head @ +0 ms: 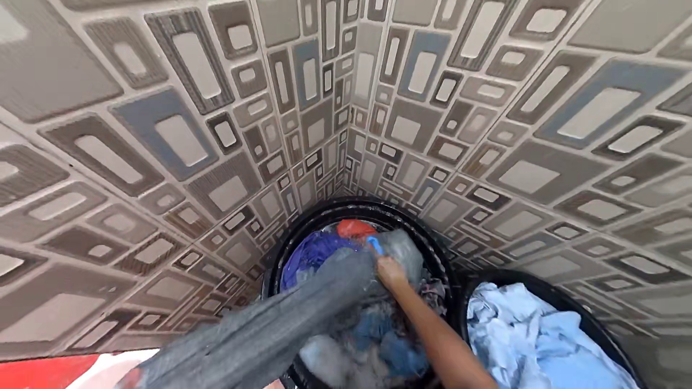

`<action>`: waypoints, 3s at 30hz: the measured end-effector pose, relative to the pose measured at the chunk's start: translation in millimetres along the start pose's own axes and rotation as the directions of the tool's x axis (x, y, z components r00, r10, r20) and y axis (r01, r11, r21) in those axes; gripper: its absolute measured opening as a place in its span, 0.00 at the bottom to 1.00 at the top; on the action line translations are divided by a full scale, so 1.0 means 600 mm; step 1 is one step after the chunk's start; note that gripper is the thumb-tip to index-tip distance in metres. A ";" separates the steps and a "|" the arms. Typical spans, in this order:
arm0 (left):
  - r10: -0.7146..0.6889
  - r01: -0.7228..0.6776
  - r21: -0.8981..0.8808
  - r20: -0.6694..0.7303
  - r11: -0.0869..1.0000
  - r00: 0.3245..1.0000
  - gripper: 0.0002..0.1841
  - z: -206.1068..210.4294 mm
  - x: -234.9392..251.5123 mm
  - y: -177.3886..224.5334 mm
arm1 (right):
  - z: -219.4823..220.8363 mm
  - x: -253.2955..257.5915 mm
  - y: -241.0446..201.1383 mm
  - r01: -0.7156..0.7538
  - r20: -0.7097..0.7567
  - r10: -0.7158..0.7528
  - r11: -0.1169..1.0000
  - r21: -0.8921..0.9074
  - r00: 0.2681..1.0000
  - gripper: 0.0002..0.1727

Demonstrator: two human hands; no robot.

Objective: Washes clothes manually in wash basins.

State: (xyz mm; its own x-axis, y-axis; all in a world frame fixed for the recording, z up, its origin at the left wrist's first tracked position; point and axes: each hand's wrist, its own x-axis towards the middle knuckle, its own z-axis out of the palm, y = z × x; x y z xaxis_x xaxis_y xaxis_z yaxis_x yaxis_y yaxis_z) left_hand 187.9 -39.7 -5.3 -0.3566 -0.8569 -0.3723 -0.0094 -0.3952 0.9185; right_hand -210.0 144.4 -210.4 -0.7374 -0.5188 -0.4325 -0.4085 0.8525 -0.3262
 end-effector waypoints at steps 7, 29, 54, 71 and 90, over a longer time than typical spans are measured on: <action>0.047 -0.025 0.177 -0.125 0.984 0.991 0.13 0.108 0.004 0.016 | 0.055 -0.263 -0.319 0.664 -0.269 -0.612 0.632 0.398 0.744 0.35; 0.434 -0.211 -0.444 0.489 0.871 0.757 0.52 0.061 0.021 0.151 | 0.144 -0.183 -0.054 0.481 -0.119 -0.475 0.784 0.392 0.872 0.33; -0.075 0.174 -0.377 0.263 0.910 0.962 0.41 0.006 0.046 -0.087 | 0.015 -0.116 0.035 0.346 0.433 -0.240 0.920 -0.185 0.869 0.42; 0.441 -0.439 -0.046 0.156 0.897 0.884 0.17 0.037 0.079 -0.006 | -0.491 -0.208 0.046 0.501 -0.422 -0.759 0.647 -0.575 0.496 0.38; 0.130 -0.170 -0.261 -0.163 0.950 0.978 0.22 -0.058 0.042 0.030 | 0.080 -0.070 0.002 0.078 0.069 -0.069 0.987 -0.137 0.995 0.41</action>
State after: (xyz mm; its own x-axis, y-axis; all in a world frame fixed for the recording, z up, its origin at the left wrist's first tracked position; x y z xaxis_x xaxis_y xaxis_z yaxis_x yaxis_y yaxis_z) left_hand 211.1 -79.7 -2.7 -0.1979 -0.9433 -0.2665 0.2955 -0.3166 0.9013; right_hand -154.0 164.2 -232.9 -0.6683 -0.5797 -0.4662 -0.5348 0.8100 -0.2407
